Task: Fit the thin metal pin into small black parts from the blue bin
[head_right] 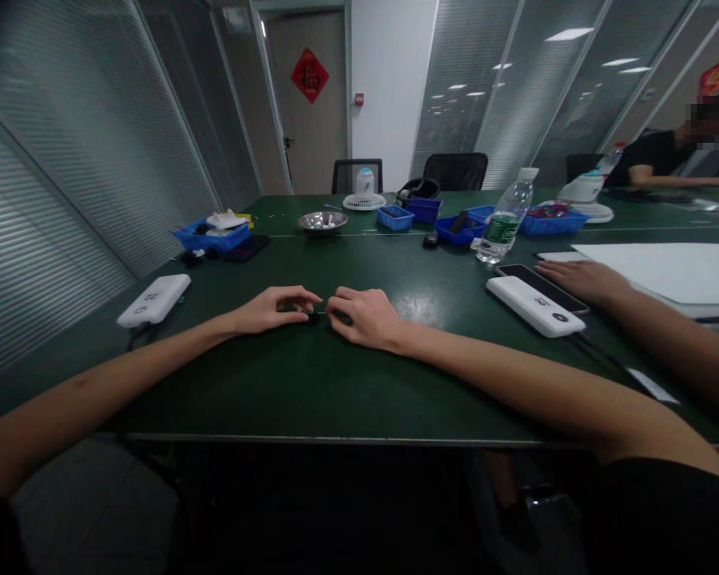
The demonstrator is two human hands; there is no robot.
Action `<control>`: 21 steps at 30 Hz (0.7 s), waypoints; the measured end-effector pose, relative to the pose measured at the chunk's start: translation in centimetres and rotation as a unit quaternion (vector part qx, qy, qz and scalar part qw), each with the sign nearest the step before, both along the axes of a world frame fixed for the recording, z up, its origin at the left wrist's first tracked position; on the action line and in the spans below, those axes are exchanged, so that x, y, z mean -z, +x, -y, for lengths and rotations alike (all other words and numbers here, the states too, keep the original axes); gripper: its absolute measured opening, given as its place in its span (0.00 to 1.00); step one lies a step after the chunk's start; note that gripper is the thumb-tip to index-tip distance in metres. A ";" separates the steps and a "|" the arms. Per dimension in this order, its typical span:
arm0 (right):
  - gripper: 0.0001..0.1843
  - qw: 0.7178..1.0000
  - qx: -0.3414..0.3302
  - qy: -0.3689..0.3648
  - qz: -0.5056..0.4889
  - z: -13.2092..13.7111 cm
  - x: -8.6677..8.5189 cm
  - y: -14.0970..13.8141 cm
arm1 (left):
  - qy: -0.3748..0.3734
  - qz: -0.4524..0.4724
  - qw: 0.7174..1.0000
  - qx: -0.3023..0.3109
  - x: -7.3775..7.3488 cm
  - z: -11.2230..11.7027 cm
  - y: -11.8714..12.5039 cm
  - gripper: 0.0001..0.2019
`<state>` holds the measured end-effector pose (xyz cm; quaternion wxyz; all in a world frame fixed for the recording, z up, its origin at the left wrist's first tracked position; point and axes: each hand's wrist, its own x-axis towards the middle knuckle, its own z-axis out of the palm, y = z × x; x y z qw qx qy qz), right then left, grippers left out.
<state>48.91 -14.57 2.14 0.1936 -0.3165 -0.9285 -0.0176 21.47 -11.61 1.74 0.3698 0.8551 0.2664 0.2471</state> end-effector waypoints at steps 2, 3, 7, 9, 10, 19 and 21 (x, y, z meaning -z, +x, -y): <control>0.15 1.000 -0.009 0.006 0.007 0.0 0.0 0.0 | -0.016 0.003 1.000 0.009 0.1 0.0 0.1 0.20; 0.15 1.000 -0.016 0.007 0.011 0.0 0.0 0.0 | -0.016 0.003 1.000 0.012 0.1 0.1 0.2 0.20; 0.16 0.999 -0.031 0.012 0.021 -0.1 0.1 0.2 | 0.010 0.003 1.000 0.016 0.2 0.3 0.5 0.19; 0.16 0.999 -0.036 0.019 0.021 -0.1 0.2 0.2 | 0.021 0.003 1.000 0.018 0.1 0.4 0.6 0.20; 0.16 0.999 -0.038 0.020 0.019 -0.1 0.2 0.2 | 0.027 0.001 0.999 0.019 0.1 0.4 0.6 0.20; 0.16 0.997 -0.069 -0.013 -0.007 -0.1 0.0 -0.1 | 0.025 0.002 1.000 0.015 0.5 0.3 0.9 0.20; 0.16 0.997 -0.073 -0.017 -0.018 -0.1 -0.2 0.0 | 0.023 0.000 1.000 0.016 0.6 0.3 0.9 0.21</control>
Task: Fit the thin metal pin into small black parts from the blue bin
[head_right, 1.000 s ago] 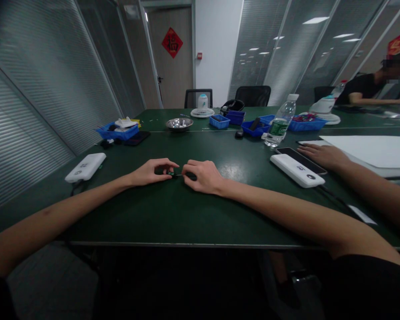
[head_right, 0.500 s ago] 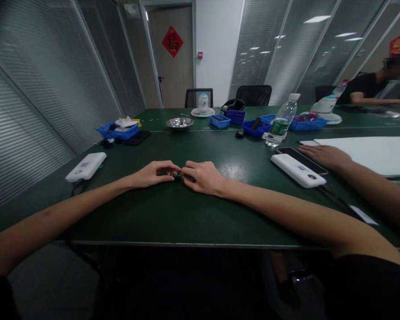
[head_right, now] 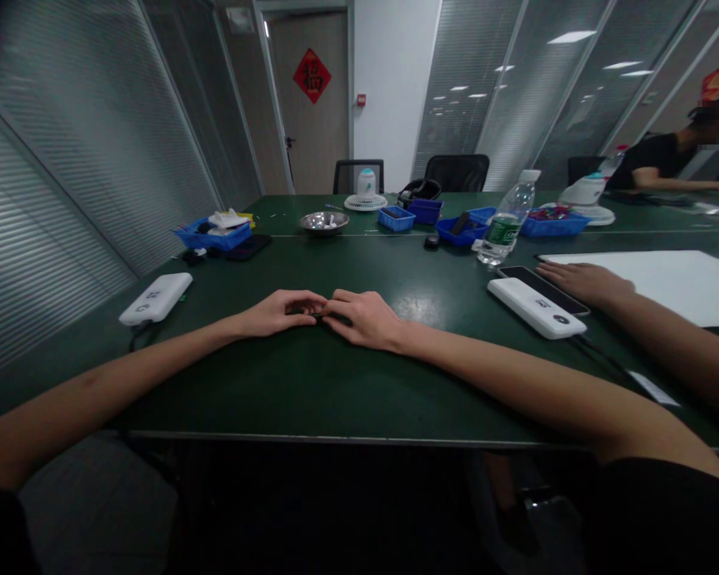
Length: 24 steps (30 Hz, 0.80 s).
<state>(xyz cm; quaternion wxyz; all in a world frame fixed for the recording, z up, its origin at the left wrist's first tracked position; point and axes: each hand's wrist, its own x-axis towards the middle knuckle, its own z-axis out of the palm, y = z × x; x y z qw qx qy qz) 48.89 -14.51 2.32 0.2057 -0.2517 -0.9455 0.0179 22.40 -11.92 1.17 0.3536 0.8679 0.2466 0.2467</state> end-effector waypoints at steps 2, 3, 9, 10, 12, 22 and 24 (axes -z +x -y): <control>0.15 1.000 -0.009 -0.006 -0.011 0.0 0.0 0.0 | 0.026 -0.013 1.000 0.002 -0.1 0.1 0.0 0.20; 0.15 1.000 -0.015 -0.006 -0.016 0.0 0.0 0.0 | 0.044 -0.022 0.999 0.003 -0.1 0.2 -0.1 0.20; 0.13 0.998 -0.026 0.020 -0.047 -0.2 0.5 0.0 | 0.099 -0.062 0.993 -0.002 -0.4 0.3 -0.3 0.20; 0.13 0.998 -0.019 0.021 -0.051 -0.2 0.5 0.0 | 0.100 -0.073 0.992 0.005 -0.5 0.2 -0.4 0.21; 0.13 0.998 -0.004 0.022 -0.061 -0.2 0.4 0.0 | 0.100 -0.091 0.991 0.019 -0.6 0.2 -0.6 0.24; 0.11 0.994 0.034 0.019 -0.105 -0.1 0.5 0.0 | 0.121 -0.095 0.988 0.028 -0.3 -0.3 -0.8 0.15; 0.12 0.994 0.032 0.021 -0.101 -0.2 0.6 0.0 | 0.164 -0.113 0.980 0.016 -0.2 -1.1 -1.6 0.15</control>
